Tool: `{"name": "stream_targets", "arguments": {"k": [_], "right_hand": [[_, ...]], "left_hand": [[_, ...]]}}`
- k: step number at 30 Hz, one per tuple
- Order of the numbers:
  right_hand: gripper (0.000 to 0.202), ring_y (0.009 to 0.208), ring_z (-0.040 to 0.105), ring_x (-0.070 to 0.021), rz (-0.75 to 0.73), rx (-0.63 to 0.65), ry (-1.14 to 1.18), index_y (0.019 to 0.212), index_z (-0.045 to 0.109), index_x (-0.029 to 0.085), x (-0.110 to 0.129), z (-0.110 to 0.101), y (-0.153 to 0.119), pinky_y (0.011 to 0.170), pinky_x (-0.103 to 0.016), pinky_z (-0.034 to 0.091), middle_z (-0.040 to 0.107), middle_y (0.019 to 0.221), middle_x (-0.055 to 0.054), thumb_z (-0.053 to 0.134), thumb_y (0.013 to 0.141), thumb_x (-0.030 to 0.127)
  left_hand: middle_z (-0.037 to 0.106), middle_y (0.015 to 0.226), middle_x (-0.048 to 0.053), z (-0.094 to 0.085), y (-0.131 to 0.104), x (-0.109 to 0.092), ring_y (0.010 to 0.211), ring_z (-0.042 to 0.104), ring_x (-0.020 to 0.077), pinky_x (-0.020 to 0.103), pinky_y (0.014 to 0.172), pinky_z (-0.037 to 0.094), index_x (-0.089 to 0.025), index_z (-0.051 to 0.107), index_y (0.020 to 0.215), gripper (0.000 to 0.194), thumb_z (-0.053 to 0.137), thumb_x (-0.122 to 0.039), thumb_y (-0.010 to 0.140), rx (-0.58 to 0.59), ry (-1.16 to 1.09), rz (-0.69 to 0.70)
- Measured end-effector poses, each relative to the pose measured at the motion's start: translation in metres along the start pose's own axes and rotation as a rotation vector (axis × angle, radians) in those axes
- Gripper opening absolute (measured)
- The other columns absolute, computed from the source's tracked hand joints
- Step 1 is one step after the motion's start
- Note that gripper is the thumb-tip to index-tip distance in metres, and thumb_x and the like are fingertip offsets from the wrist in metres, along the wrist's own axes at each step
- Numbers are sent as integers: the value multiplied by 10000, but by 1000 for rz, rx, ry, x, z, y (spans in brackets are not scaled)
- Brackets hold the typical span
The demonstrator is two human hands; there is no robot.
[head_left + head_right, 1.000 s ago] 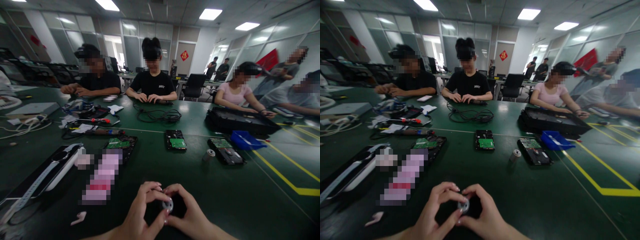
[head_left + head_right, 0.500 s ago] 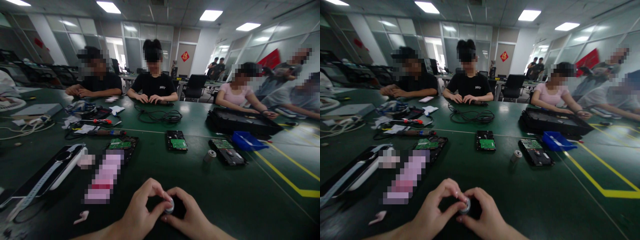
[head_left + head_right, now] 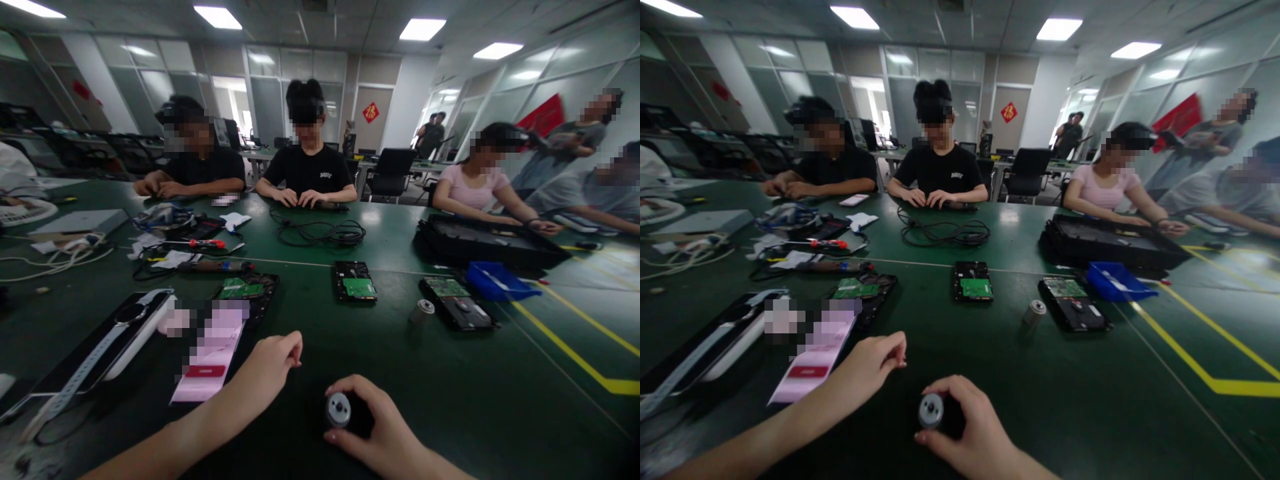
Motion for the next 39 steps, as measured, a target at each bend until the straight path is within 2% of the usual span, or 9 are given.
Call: {"name": "stream_targets", "arguments": {"k": [6,13,17,20,23,31,35,37,39], "right_hand": [[375,984,624,-214,2,5,-3,1069,616,221,2,0,0,870,-335,494,662,1052,-31,776,733,269],[392,980,622,-205,-15,-7,-9,1079,613,223,2,-2,-2,872,-330,492,661,1048,-28,783,729,269],[393,960,624,-195,-44,-16,2,1078,604,221,1,-1,-1,850,-316,492,661,1034,-26,783,736,296],[379,911,624,-185,-66,-30,-9,1056,605,215,-1,0,-1,801,-300,492,659,990,-23,783,737,317],[355,885,620,-179,-92,-34,-13,1032,607,205,-1,2,-1,783,-292,489,658,959,-23,776,744,327],[347,889,619,-174,-132,-39,-20,1036,601,205,-2,0,0,799,-287,487,660,963,-24,762,756,331],[364,915,617,-188,-148,-54,-32,1063,580,205,-1,2,-2,832,-309,492,655,995,-39,746,762,325],[415,962,611,-200,-165,-61,-13,1122,552,205,2,1,-3,876,-329,489,643,1056,-56,733,756,279],[475,1009,597,-209,-198,-65,38,1182,514,197,6,-2,-5,912,-341,484,619,1110,-75,696,744,211]], "left_hand": [[677,769,4,-1,-3,-4,731,671,186,273,658,477,-189,604,806,179,513,-47,745,10,28,-4],[672,728,-15,-2,-3,-9,700,669,179,279,648,486,-196,576,767,162,533,-39,771,-40,19,29],[702,842,-13,-1,-20,-27,775,679,158,267,706,510,-214,581,832,199,520,-25,839,-119,-130,256],[701,919,-7,6,-36,-42,864,665,143,246,781,513,-231,603,942,239,514,-16,887,-72,-226,525],[699,930,3,15,-43,-48,876,657,139,233,795,515,-230,597,1010,236,538,-26,905,-37,-278,626],[707,974,9,20,-41,-48,887,679,150,247,793,551,-242,600,1101,265,578,-65,905,-56,-334,591],[685,1119,19,20,-43,-47,1027,664,195,325,912,538,-281,634,1095,256,582,-119,903,-52,-304,493],[614,1265,49,24,-45,-43,1146,605,240,392,992,494,-294,573,1208,374,630,-153,867,-70,-312,409],[509,1388,86,31,-46,-38,1219,543,271,431,1022,465,-303,403,1361,660,722,-187,794,-104,-377,340]]}}
Point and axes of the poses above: each hand's wrist, its own y-axis towards the middle knuckle, its own z-axis out of the palm, x = y × z, the point moved 3 cm from there along y, towards the middle knuckle
